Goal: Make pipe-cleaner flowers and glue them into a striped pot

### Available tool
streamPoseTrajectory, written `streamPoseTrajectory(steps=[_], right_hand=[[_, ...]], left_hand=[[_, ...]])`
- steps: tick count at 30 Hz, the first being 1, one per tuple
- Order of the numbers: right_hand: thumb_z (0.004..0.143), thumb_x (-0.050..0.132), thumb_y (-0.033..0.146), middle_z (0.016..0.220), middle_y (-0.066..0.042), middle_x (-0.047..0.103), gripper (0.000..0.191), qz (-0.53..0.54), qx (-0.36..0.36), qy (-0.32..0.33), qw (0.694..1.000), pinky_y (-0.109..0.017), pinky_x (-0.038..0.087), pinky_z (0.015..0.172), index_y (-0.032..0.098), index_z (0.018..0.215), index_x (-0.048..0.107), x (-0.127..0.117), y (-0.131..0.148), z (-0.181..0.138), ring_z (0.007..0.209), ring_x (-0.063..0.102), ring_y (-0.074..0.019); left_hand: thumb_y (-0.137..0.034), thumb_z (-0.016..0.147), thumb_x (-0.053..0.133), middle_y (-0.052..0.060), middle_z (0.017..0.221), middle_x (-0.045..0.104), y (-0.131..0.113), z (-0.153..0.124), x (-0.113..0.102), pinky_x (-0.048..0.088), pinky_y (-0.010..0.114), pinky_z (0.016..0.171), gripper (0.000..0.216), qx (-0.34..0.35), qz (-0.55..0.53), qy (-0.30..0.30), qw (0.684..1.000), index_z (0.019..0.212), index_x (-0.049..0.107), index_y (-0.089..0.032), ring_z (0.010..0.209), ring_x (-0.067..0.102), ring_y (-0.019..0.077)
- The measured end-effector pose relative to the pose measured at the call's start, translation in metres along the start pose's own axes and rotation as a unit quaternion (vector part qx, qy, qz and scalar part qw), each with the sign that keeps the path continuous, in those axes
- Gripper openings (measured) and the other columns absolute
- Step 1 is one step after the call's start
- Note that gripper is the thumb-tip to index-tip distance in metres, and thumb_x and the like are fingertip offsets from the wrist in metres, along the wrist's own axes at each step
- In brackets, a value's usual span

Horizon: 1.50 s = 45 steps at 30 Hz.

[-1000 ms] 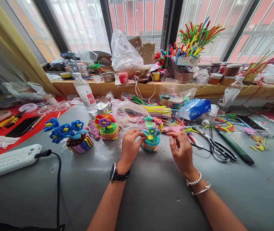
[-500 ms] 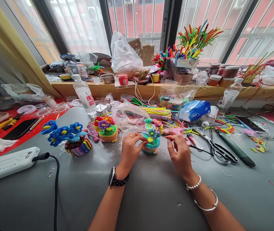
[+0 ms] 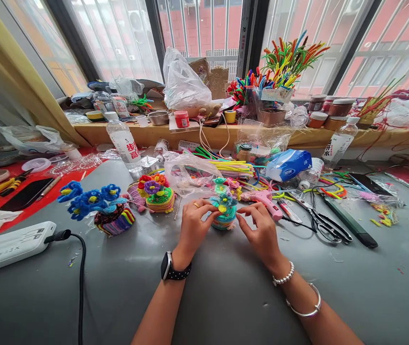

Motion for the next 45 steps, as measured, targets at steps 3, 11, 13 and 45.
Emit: streamPoseTrajectory(steps=[3, 11, 13, 45], right_hand=[[0.078, 0.053, 0.024, 0.076, -0.004, 0.051, 0.010, -0.008, -0.045, 0.008, 0.999, -0.027, 0.045, 0.063, 0.018, 0.084, 0.059, 0.006, 0.008, 0.000, 0.072, 0.051, -0.0150], [0.081, 0.048, 0.024, 0.077, -0.006, 0.055, 0.012, -0.120, -0.142, -0.021, 0.982, -0.028, 0.045, 0.060, 0.020, 0.084, 0.059, 0.016, 0.029, 0.002, 0.071, 0.052, -0.0161], [0.081, 0.048, 0.024, 0.076, -0.006, 0.055, 0.011, -0.130, -0.143, -0.030, 0.981, -0.027, 0.045, 0.060, 0.019, 0.083, 0.058, 0.016, 0.030, 0.002, 0.070, 0.053, -0.0162], [0.083, 0.045, 0.024, 0.071, -0.005, 0.056, 0.021, -0.090, -0.094, 0.000, 0.991, -0.025, 0.042, 0.055, 0.016, 0.083, 0.064, 0.019, 0.015, 0.005, 0.062, 0.053, -0.0140]], left_hand=[[-0.027, 0.072, 0.059, 0.001, 0.076, 0.063, 0.000, 0.000, 0.001, 0.035, 0.032, 0.076, 0.008, 0.006, 0.002, 0.003, 1.000, 0.072, 0.064, -0.021, 0.079, 0.055, 0.0175], [-0.028, 0.073, 0.058, 0.003, 0.074, 0.061, 0.001, 0.000, 0.000, 0.039, 0.032, 0.074, 0.011, -0.003, -0.042, -0.005, 0.999, 0.071, 0.065, -0.021, 0.077, 0.054, 0.0172], [-0.029, 0.072, 0.058, 0.003, 0.073, 0.060, 0.002, 0.000, 0.000, 0.040, 0.032, 0.073, 0.011, -0.005, -0.054, -0.004, 0.999, 0.071, 0.065, -0.020, 0.076, 0.054, 0.0170], [-0.027, 0.079, 0.047, 0.004, 0.075, 0.057, -0.001, -0.002, -0.003, 0.042, 0.030, 0.073, 0.022, -0.034, -0.128, -0.007, 0.991, 0.072, 0.066, -0.018, 0.077, 0.053, 0.0156]])
Point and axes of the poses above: each hand's wrist, its own z-axis towards the middle knuckle, its own x-axis out of the palm, y = z × x, the point moved 4 cm from there along z, towards the middle knuckle
